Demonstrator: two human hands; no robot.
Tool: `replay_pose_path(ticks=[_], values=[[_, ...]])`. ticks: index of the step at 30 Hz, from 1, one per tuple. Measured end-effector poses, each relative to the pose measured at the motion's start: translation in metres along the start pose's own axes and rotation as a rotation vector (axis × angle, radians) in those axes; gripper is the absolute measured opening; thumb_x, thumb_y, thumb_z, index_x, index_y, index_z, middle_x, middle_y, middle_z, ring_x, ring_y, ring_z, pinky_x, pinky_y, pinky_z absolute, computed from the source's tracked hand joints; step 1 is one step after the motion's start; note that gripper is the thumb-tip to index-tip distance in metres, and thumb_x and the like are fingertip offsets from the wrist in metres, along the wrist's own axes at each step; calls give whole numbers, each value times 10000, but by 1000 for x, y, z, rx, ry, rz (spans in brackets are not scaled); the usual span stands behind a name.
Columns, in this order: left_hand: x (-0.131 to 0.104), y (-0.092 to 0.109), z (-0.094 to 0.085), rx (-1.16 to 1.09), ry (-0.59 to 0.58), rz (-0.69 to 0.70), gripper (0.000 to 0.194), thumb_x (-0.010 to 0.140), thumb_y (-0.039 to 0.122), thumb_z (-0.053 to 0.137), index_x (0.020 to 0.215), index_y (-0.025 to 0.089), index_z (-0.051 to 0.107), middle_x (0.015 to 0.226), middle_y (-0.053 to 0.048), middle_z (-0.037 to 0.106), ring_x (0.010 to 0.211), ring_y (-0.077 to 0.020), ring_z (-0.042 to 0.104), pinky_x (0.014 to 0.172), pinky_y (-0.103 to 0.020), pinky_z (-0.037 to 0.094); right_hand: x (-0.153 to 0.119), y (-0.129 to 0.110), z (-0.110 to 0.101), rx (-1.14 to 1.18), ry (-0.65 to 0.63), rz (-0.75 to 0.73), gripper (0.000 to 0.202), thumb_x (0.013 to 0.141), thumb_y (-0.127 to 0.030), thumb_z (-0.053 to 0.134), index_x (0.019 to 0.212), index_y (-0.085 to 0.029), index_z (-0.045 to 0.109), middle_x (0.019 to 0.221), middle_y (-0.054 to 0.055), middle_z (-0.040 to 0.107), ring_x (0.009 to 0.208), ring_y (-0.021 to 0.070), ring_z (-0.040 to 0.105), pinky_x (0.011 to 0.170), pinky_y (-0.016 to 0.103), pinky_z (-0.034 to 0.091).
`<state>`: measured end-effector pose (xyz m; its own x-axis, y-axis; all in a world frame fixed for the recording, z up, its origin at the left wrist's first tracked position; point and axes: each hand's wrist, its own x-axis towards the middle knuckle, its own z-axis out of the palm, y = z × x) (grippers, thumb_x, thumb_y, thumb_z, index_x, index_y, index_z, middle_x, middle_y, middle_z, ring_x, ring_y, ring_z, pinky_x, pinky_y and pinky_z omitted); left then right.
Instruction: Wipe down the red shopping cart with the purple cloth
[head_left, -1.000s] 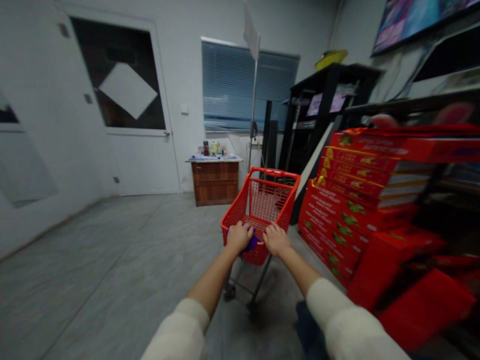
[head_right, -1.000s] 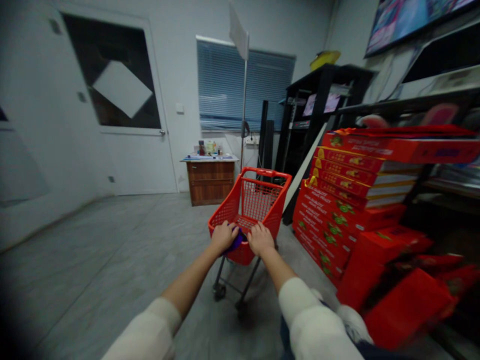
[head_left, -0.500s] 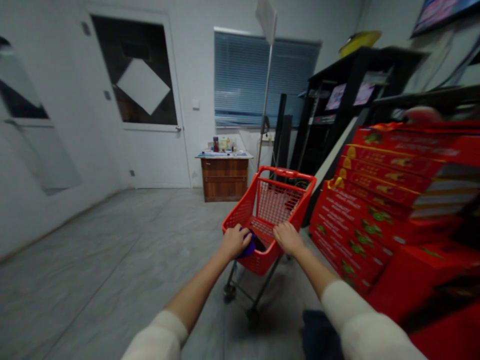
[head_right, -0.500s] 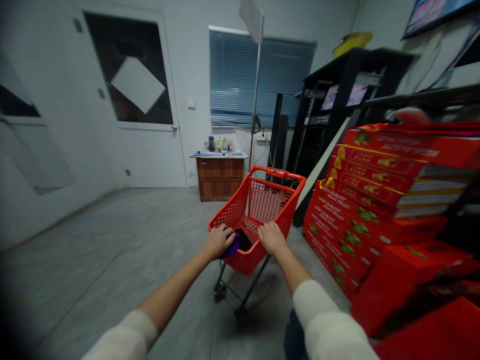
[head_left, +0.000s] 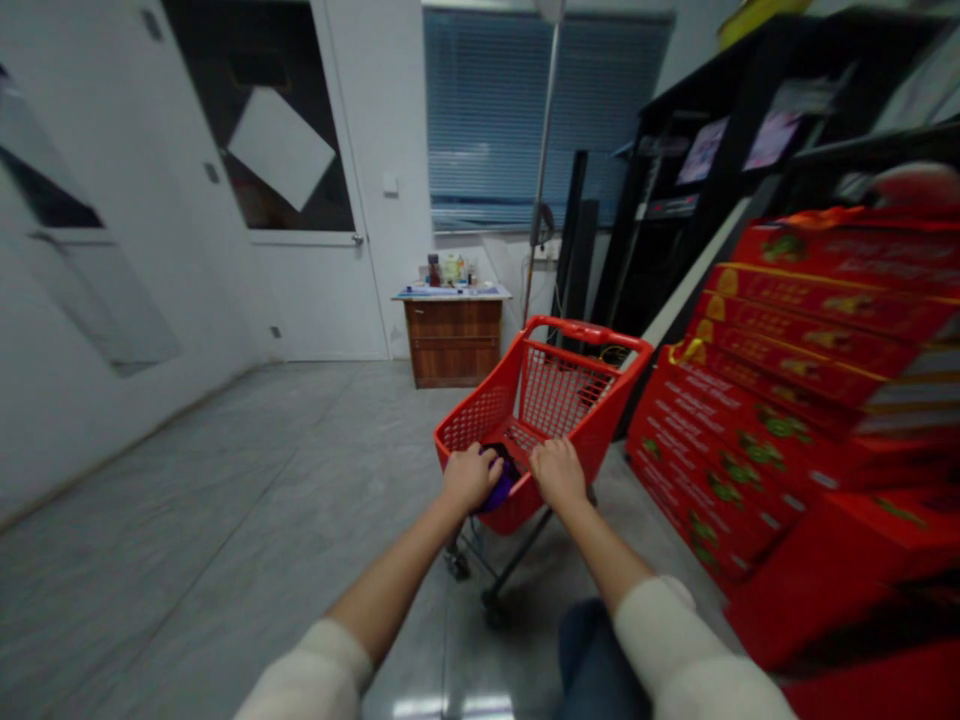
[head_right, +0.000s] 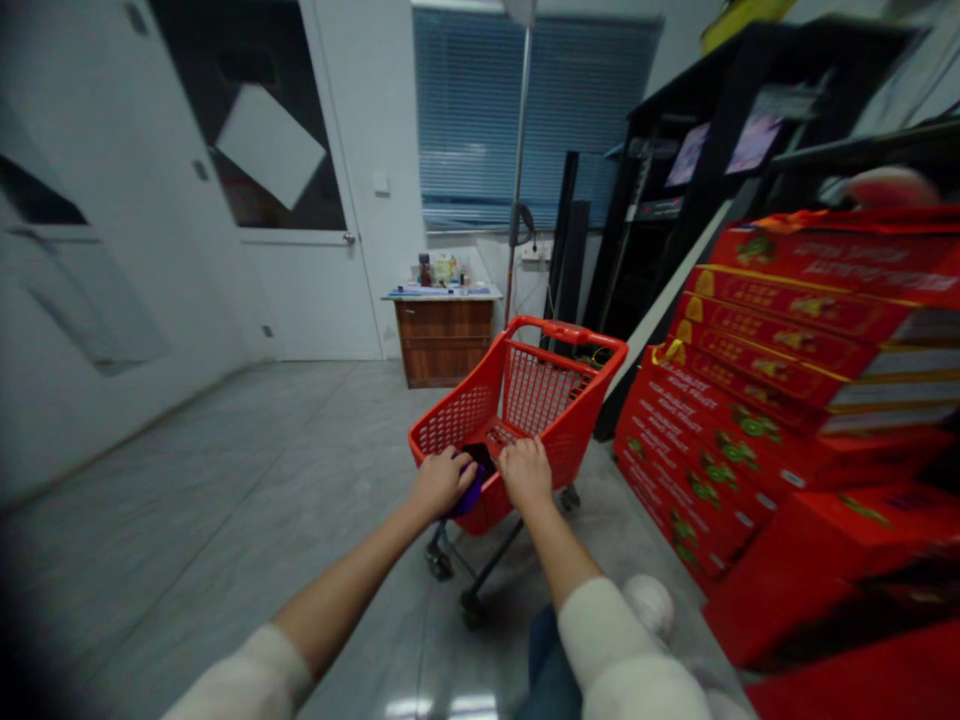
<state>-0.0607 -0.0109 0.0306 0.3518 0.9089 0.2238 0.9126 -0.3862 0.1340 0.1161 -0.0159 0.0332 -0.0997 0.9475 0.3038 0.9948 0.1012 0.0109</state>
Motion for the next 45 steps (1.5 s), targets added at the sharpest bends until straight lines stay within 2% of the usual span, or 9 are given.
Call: replay_pose_path(ticks=[5,11,15,21,29,34,37,41,45], values=[[18,-25,-13,24,-45,-81,439,984,440,303,1083,217,668,1064,-97,621,1003,-213,596,881,-332,424,5,-10,4,42,60,48,441,983,-264,280,1026,-163,707,1043,132,682,1057,245,537,1087,381,239],[8,-1,-3,51,-21,-79,460,979,464,293,1105,231,669,1046,-94,623,944,-211,605,859,-341,440,11,-19,8,79,70,78,471,979,-308,268,1025,-171,716,1090,152,682,1068,271,530,1038,425,257],[9,-13,-9,-12,-82,9,448,974,480,309,1115,251,669,1046,-75,615,909,-188,606,843,-311,447,21,12,-4,82,-12,-125,496,990,-409,257,1064,-193,698,1081,126,682,1043,253,535,992,396,282],[21,-30,-13,-105,-31,-148,439,987,431,296,1040,227,681,1016,-66,637,940,-176,601,860,-287,436,40,64,-8,0,3,-90,489,994,-411,250,1087,-213,687,1126,120,657,1106,269,489,1053,416,199],[21,34,-7,64,40,-454,472,977,453,289,1095,187,661,1052,-125,595,898,-242,614,817,-384,422,37,51,-5,-44,21,-37,469,986,-379,261,1082,-225,693,1122,126,664,1095,284,488,1050,442,198],[40,62,-9,9,87,-468,444,976,463,299,1142,206,620,1070,-118,559,939,-241,609,825,-369,420,37,35,-3,-48,61,-2,494,992,-385,247,1059,-203,701,1099,143,671,1075,285,495,1019,440,223],[45,47,-13,-20,45,-403,444,957,512,340,1193,229,586,1110,-117,550,944,-247,611,806,-357,437,40,31,-3,-15,43,-16,501,995,-407,238,1064,-230,702,1098,133,675,1076,285,492,993,444,233],[31,-4,-19,-55,-68,-234,458,937,568,367,1279,308,527,1129,-77,561,973,-229,605,865,-349,438,49,46,-11,-9,-18,-114,528,984,-494,261,1083,-215,698,1087,134,674,1039,272,513,939,407,270],[21,-33,-16,-51,7,-256,446,962,535,326,1281,298,528,1108,-75,554,982,-207,599,861,-306,438,53,58,-13,-28,-2,-137,508,991,-443,255,1065,-213,702,1095,128,677,1047,280,512,953,419,246]])
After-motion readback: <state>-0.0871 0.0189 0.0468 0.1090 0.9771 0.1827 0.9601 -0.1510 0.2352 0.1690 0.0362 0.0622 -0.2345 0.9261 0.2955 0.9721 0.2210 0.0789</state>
